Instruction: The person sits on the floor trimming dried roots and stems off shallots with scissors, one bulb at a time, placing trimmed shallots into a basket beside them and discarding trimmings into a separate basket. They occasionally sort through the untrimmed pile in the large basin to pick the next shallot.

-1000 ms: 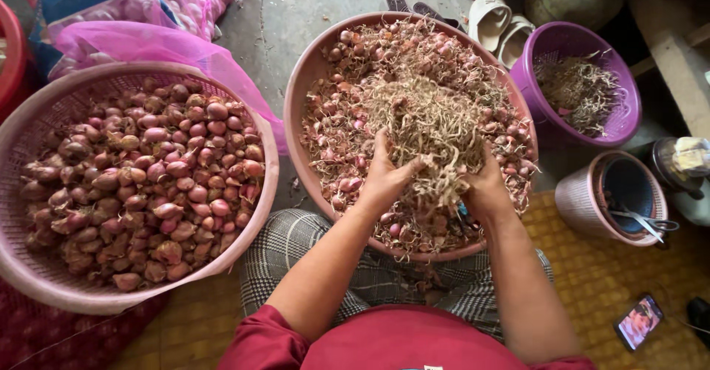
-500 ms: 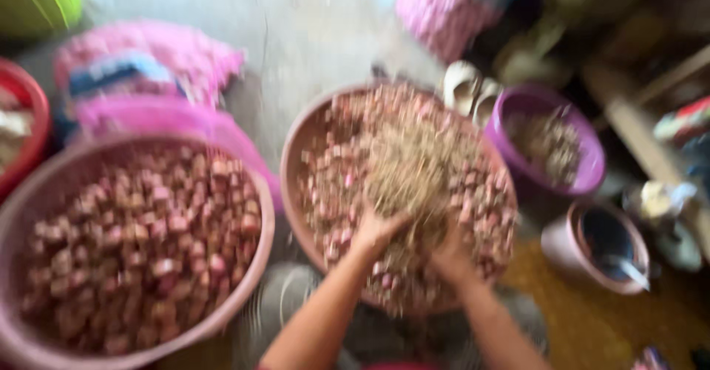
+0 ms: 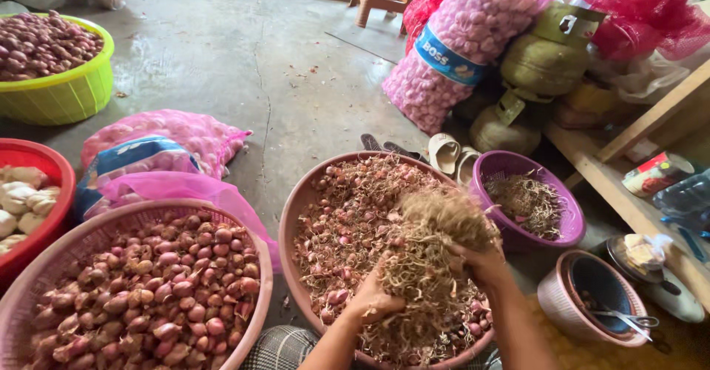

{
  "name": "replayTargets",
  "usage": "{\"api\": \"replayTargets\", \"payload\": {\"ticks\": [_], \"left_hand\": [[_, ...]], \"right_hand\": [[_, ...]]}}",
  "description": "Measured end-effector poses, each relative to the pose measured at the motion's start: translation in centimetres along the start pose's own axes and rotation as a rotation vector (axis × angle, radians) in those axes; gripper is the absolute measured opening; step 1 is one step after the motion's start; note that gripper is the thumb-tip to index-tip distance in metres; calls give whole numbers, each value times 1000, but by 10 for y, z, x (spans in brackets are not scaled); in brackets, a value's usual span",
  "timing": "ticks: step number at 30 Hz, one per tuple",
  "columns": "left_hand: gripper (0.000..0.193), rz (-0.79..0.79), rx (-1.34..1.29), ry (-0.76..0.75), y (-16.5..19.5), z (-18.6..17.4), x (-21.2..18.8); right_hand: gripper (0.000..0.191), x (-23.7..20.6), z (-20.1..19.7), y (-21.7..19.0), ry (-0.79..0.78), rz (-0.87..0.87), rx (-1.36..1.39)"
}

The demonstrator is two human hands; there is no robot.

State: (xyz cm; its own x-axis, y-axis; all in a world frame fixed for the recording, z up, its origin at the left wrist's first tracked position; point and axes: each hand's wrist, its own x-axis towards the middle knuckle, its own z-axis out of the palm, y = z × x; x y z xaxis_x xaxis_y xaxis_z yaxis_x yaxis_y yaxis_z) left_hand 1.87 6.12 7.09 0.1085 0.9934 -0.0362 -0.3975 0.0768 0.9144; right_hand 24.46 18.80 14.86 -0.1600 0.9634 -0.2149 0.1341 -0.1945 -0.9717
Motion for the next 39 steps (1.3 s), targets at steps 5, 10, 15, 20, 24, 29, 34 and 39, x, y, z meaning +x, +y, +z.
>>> {"api": "replayTargets", "payload": {"ticks": [5,10,15,20,24,29,34,39], "left_hand": [[104,104,-21,32,-12,-8,13],[92,-677,-15,278,-31,-7,37],[83,-356,-845,5,-69,-6,14],[69,-208,-745,13,-72,-11,13],[61,-69,-499,62,-52,-4,1],[41,110,-690,-42,-48,-6,-3],[40,138,-565,171,-63,-8,31],[37,65,-327,286,-62,-7,18]], "right_hand": [[69,-5,7,11,259,-185,-207],[78,-11,11,0,182,-411,-307],[48,-57,36,-6,-163,-966,-448],[39,-96,60,-26,-100,-1351,-848],[21,-106,71,-40,-128,-1271,-1029],[40,-112,70,-53,-335,-1329,-816],[36,-125,55,-73,-337,-1264,-656],[24,-139,62,-83,37,-1120,-640]]}}
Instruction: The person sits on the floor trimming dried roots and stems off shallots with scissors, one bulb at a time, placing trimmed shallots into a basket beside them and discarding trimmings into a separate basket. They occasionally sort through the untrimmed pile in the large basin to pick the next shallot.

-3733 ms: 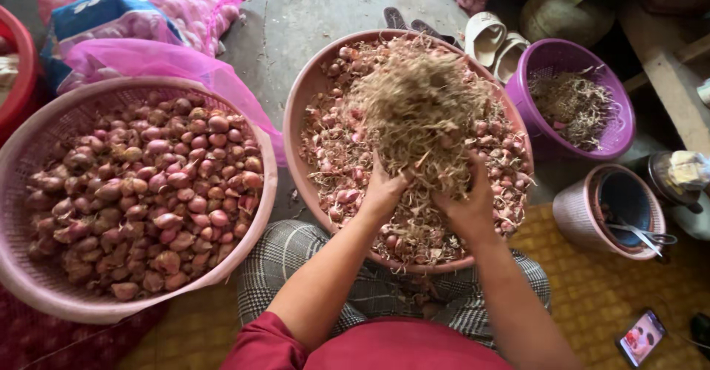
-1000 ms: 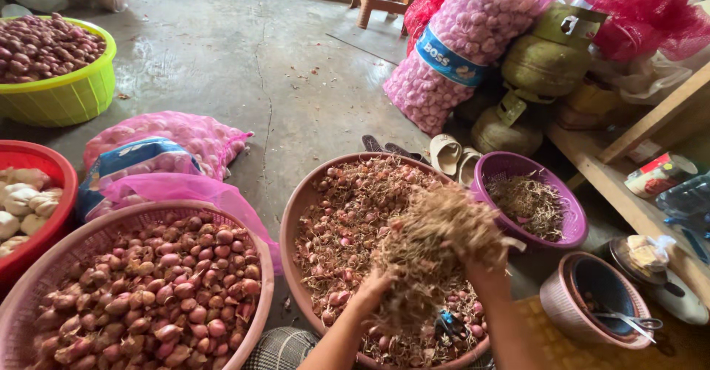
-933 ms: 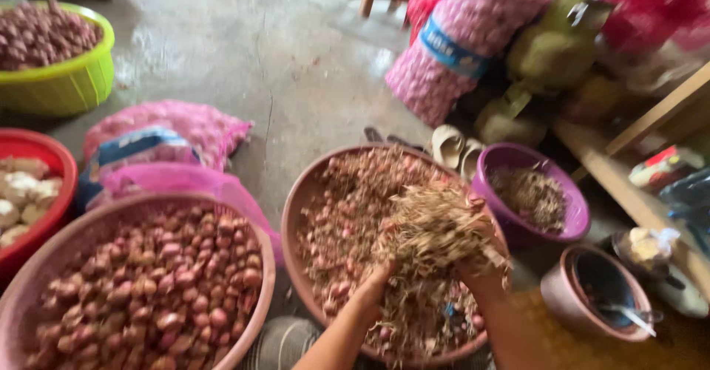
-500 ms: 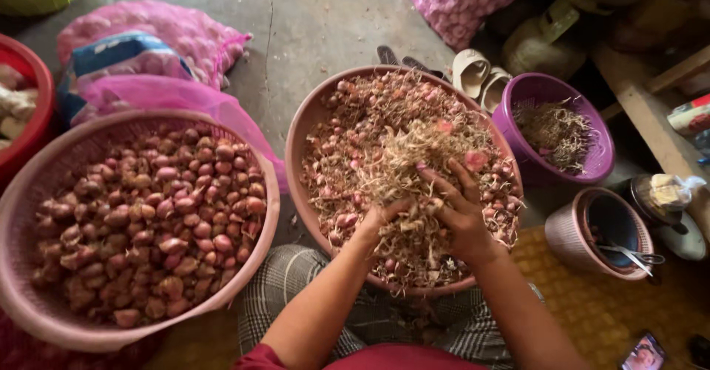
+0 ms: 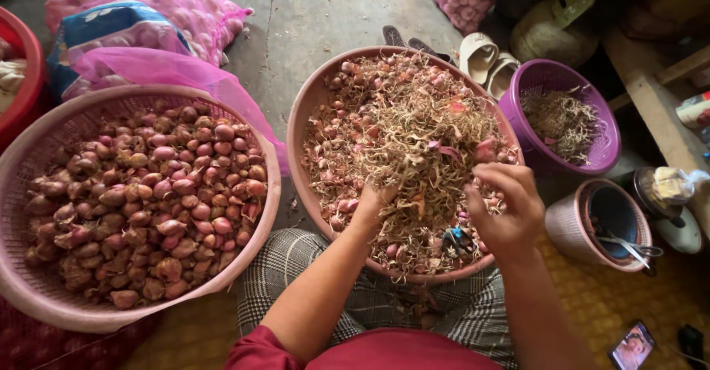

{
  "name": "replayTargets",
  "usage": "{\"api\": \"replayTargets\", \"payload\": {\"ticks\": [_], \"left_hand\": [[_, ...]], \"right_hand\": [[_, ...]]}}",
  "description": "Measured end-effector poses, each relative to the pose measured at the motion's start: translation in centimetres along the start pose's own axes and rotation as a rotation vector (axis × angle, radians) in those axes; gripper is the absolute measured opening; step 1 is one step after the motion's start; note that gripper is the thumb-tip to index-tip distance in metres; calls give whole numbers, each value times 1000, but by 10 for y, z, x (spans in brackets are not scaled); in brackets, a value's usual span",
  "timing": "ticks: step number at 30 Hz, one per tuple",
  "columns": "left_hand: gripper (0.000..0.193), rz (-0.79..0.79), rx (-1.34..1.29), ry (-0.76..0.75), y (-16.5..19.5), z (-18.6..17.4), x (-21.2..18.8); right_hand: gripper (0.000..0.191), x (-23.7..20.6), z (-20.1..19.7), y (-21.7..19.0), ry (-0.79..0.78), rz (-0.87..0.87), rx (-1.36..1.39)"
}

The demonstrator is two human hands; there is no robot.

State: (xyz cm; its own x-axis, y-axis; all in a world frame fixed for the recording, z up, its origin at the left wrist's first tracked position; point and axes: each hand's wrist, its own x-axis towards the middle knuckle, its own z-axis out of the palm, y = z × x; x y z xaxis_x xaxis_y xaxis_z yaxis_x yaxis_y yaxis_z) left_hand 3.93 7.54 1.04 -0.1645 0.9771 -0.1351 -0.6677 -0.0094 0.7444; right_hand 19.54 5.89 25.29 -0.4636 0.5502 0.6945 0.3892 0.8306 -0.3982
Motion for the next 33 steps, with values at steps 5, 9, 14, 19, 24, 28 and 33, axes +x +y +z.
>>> {"api": "replayTargets", "payload": {"ticks": [5,9,14,19,24,28,33], "left_hand": [[42,14,87,33,6,3,-10],[40,-69,-127,121,-4,0,-2],[41,-8,-79,120,-14,-3,6],[41,177,107,150,-14,2,5],[48,154,44,210,-16,6,-1],[54,294,97,213,-21,8,-3],[46,545,523,241,-7,12,-5]], "right_hand": [[23,8,31,1,-80,56,-79],[15,15,36,9,-109,82,-115],[28,22,12,-8,-212,155,26],[17,8,8,-34,-139,350,-83],[17,-16,35,-16,-287,399,-12],[16,-30,43,-4,-305,485,-47],[26,-18,22,3,-300,618,112]]}}
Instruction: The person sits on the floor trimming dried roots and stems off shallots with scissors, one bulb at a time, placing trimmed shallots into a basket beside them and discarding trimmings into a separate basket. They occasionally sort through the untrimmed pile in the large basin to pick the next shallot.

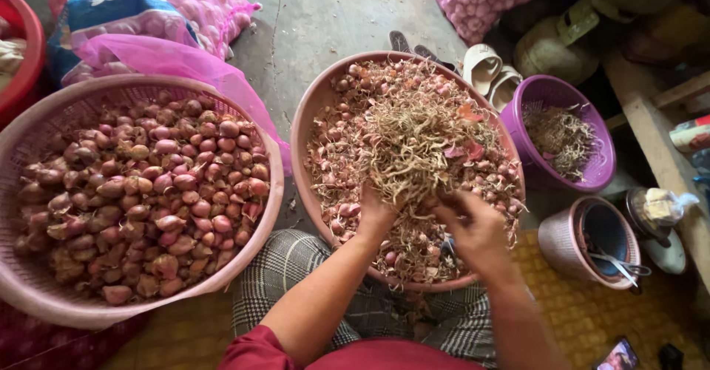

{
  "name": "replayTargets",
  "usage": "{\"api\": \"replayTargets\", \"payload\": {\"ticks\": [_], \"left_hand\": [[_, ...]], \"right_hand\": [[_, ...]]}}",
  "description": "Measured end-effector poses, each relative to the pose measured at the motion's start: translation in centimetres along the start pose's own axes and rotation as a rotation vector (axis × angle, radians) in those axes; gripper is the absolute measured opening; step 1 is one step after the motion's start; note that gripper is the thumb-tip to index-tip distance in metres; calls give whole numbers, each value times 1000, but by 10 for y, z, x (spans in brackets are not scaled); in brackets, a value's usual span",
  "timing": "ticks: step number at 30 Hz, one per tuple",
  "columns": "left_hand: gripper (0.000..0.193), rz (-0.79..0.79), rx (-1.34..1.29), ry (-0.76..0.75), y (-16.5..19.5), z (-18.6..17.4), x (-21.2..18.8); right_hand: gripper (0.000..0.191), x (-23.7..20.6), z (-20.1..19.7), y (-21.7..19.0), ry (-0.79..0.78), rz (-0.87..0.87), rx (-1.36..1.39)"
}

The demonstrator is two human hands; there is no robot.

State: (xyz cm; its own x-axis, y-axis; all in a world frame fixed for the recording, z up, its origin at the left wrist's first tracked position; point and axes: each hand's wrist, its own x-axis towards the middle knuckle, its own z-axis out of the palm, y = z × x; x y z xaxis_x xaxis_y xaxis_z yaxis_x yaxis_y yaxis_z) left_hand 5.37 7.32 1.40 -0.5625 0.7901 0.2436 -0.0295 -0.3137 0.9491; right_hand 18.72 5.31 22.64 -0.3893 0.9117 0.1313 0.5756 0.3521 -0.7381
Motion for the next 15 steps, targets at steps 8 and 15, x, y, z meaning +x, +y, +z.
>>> {"api": "replayTargets", "payload": {"ticks": [8,15], "left_hand": [[72,465,314,50,102,-3,-1],[73,438,-121,-61,134,-15,9]], "right_hand": [[50,35,-1,68,134,134,607],[48,55,7,153,288,159,967]]}}
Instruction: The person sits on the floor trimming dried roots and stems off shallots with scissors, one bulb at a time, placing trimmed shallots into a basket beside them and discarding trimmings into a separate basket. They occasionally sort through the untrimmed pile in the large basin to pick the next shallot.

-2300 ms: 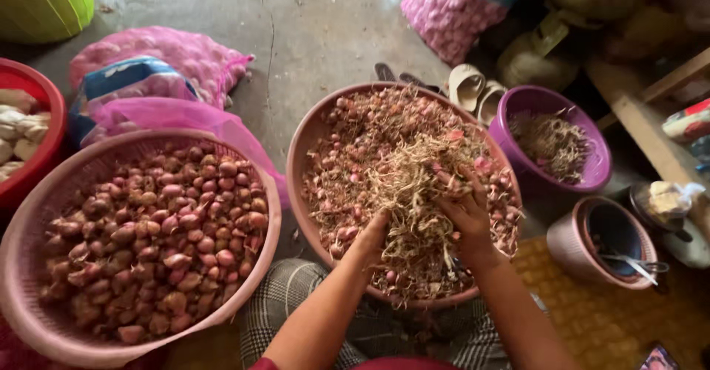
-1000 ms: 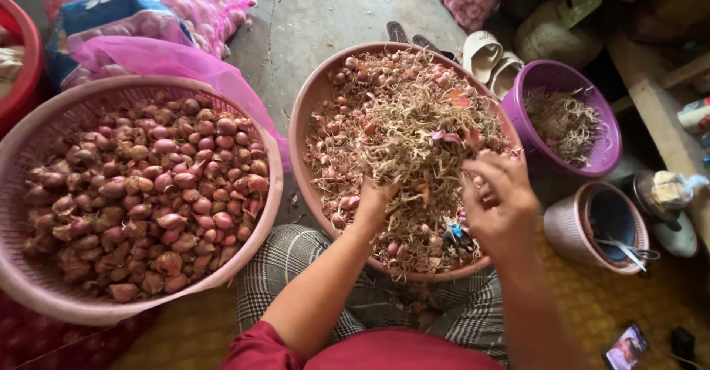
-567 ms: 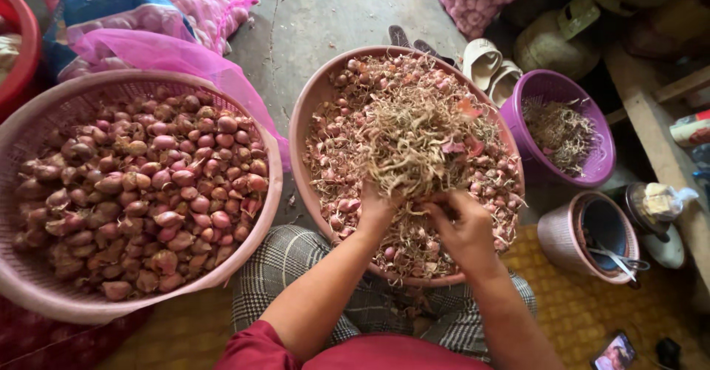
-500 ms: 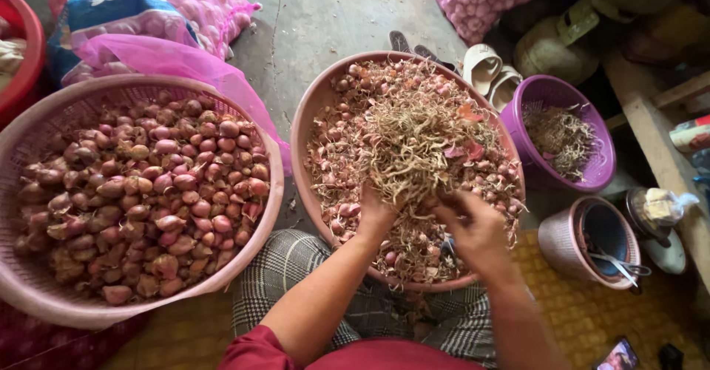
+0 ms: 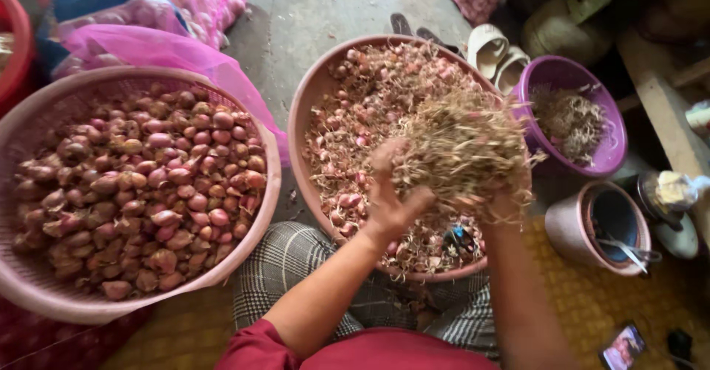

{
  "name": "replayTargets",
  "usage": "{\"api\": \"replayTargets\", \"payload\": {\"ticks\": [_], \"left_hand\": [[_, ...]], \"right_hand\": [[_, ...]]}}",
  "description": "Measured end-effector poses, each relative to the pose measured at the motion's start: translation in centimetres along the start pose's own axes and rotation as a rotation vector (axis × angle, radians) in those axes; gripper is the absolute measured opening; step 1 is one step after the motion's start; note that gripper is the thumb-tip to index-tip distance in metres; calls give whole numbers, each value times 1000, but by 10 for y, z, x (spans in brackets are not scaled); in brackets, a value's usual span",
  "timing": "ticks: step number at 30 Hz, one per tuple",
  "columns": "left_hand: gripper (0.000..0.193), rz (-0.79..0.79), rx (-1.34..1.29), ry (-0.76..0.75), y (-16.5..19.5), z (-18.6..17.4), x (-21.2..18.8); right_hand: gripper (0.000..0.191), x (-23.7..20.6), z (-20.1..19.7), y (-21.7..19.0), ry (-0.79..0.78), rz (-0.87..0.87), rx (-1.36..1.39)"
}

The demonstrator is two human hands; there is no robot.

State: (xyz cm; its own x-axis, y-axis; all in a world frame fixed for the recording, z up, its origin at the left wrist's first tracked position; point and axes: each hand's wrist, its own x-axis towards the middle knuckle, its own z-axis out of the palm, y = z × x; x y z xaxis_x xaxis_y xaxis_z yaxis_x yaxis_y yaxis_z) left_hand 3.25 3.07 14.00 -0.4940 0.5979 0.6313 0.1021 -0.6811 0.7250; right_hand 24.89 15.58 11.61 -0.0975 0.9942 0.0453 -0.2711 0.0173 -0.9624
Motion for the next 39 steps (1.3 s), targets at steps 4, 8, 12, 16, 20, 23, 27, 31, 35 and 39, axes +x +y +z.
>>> {"api": "replayTargets", "payload": {"ticks": [4,8,12,16,20,23,27,31,35,39], "left_hand": [[77,-365,-13,-49,-30,-5,-11],[49,-714,-279,-171,-67,-2,-39],[39,-770,-89,9,-103,-8,-64],[23,-424,170,-116,-133,-15,-74],[27,36,607,-285,-147,-24,-81],[26,44,600,-275,-149,-35,-82],[33,247,804,-297,-148,-41,-73],[63,-524,-14,-15,-123,-33,-61],[68,-632,-71,-328,-75,-23,-44],[76,-666,-239,-410,-36,-14,-15]], "right_hand": [[51,-3,-13,0,-52,37,5],[55,-20,-2,14,-148,69,-70],[59,-12,11,6,-200,155,-86],[58,-8,26,-17,-21,412,-40],[64,-39,45,-18,-207,118,-275],[50,-48,59,-12,-209,-6,-380],[56,-45,73,-3,-173,184,-161],[45,-47,70,16,-270,117,-254],[49,-42,40,44,-205,40,-152],[47,-24,-36,35,-111,172,24]]}}
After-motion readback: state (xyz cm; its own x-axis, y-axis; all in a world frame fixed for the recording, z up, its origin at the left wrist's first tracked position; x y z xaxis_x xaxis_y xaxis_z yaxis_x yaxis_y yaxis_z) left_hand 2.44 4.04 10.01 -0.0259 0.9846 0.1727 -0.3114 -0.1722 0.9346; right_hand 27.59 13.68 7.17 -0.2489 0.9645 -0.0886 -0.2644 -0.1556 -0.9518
